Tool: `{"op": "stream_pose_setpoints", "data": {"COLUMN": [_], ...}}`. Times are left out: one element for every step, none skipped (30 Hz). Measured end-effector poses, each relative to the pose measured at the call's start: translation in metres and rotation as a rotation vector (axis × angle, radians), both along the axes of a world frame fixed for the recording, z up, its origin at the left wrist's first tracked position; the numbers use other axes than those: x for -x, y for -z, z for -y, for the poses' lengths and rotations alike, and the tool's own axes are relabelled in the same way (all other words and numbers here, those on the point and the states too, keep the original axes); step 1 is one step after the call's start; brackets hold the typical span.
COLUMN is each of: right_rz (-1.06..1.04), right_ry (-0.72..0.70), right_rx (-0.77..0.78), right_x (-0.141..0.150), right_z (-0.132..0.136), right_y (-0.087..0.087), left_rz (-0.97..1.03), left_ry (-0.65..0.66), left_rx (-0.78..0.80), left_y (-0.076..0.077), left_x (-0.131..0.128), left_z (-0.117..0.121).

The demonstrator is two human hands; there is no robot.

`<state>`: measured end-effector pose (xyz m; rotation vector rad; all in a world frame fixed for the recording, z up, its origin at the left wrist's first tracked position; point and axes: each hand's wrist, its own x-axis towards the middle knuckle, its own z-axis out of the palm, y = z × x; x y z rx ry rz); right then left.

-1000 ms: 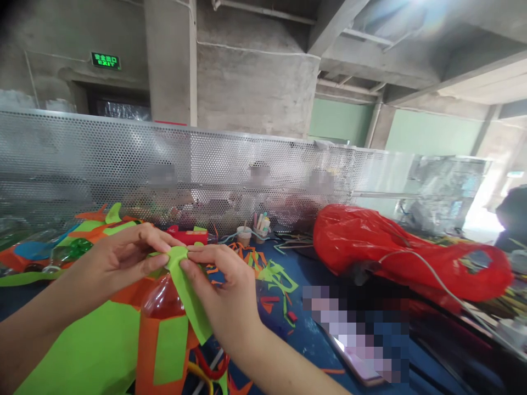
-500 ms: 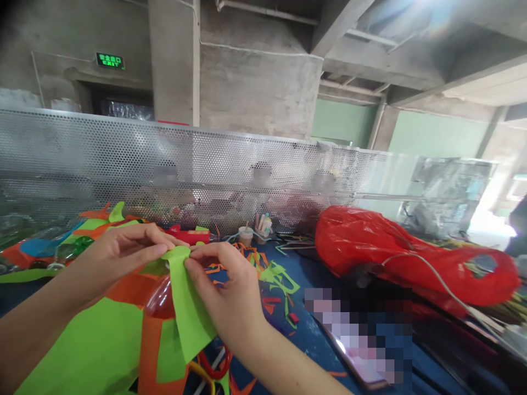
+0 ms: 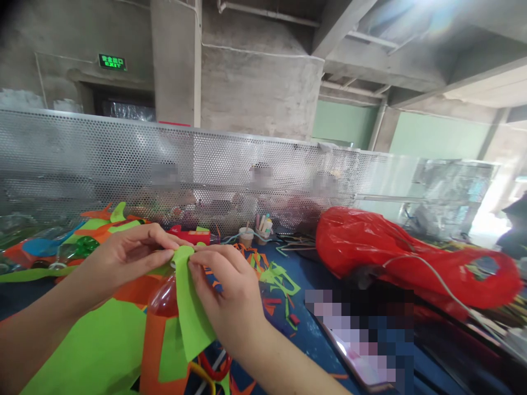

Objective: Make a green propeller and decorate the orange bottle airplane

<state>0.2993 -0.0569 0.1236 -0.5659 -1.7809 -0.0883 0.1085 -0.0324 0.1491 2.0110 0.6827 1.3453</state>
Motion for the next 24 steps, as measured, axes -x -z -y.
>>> {"op": "stream_pose_setpoints", "data": {"right_rz": [0.011, 0.019, 0.023, 0.027, 0.028, 0.029, 0.028, 0.026, 0.025, 0.024, 0.023, 0.024, 0.025, 0.027, 0.028, 0.027, 0.023, 0.016, 0.007, -0.005, -0.019, -0.033, -0.046, -0.058], "right_ry": [0.001, 0.0, 0.0, 0.0, 0.001, 0.0, 0.001, 0.001, 0.0, -0.001, -0.001, 0.001, 0.003, 0.005, 0.007, 0.007, 0.005, 0.002, -0.001, -0.002, -0.001, 0.004, 0.011, 0.02], "right_rx": [-0.006, -0.008, -0.007, -0.003, 0.0, 0.001, 0.001, 0.001, 0.001, -0.001, -0.004, -0.006, -0.007, -0.007, -0.006, -0.004, 0.001, 0.008, 0.021, 0.038, 0.057, 0.078, 0.097, 0.112], "right_x": [0.0, 0.0, 0.0, -0.001, 0.0, 0.0, 0.0, 0.0, 0.0, 0.0, 0.0, 0.0, 0.0, 0.001, 0.001, 0.001, 0.001, 0.001, 0.002, 0.002, 0.002, 0.002, 0.002, 0.001], "right_z": [0.0, 0.0, 0.001, 0.001, 0.001, 0.001, 0.001, 0.001, 0.001, 0.0, 0.0, -0.001, -0.001, -0.001, -0.001, -0.001, 0.0, 0.0, 0.001, 0.001, 0.002, 0.002, 0.002, 0.003], "right_y": [0.0, 0.0, 0.001, 0.0, 0.0, 0.0, 0.0, 0.0, 0.0, 0.0, 0.0, 0.001, 0.001, 0.001, 0.001, 0.001, 0.0, 0.0, -0.001, -0.002, -0.003, -0.004, -0.005, -0.006], "left_rz": [0.014, 0.03, 0.047, 0.067, 0.089, 0.105, 0.112, 0.107, 0.097, 0.085, 0.07, 0.057, 0.047, 0.035, 0.021, 0.009, 0.004, 0.007, 0.008, 0.006, 0.002, -0.003, -0.009, -0.014], "left_ry": [-0.011, -0.019, -0.023, -0.028, -0.038, -0.05, -0.061, -0.068, -0.075, -0.081, -0.082, -0.083, -0.083, -0.083, -0.084, -0.084, -0.092, -0.11, -0.13, -0.149, -0.169, -0.194, -0.224, -0.254], "left_rx": [-0.004, -0.002, 0.005, 0.012, 0.017, 0.018, 0.015, 0.009, -0.001, -0.011, -0.022, -0.036, -0.051, -0.065, -0.075, -0.081, -0.086, -0.088, -0.092, -0.098, -0.11, -0.13, -0.159, -0.19], "left_y": [0.001, 0.001, 0.002, 0.003, 0.003, 0.004, 0.005, 0.006, 0.007, 0.007, 0.008, 0.008, 0.008, 0.009, 0.009, 0.01, 0.011, 0.012, 0.013, 0.014, 0.016, 0.017, 0.019, 0.021], "left_x": [-0.001, -0.002, -0.004, -0.005, -0.007, -0.008, -0.009, -0.01, -0.011, -0.011, -0.011, -0.011, -0.01, -0.009, -0.009, -0.008, -0.008, -0.009, -0.01, -0.011, -0.013, -0.015, -0.018, -0.021], "left_z": [0.001, 0.003, 0.005, 0.006, 0.007, 0.008, 0.009, 0.009, 0.009, 0.01, 0.009, 0.009, 0.008, 0.007, 0.006, 0.006, 0.006, 0.006, 0.007, 0.009, 0.011, 0.014, 0.016, 0.018]}}
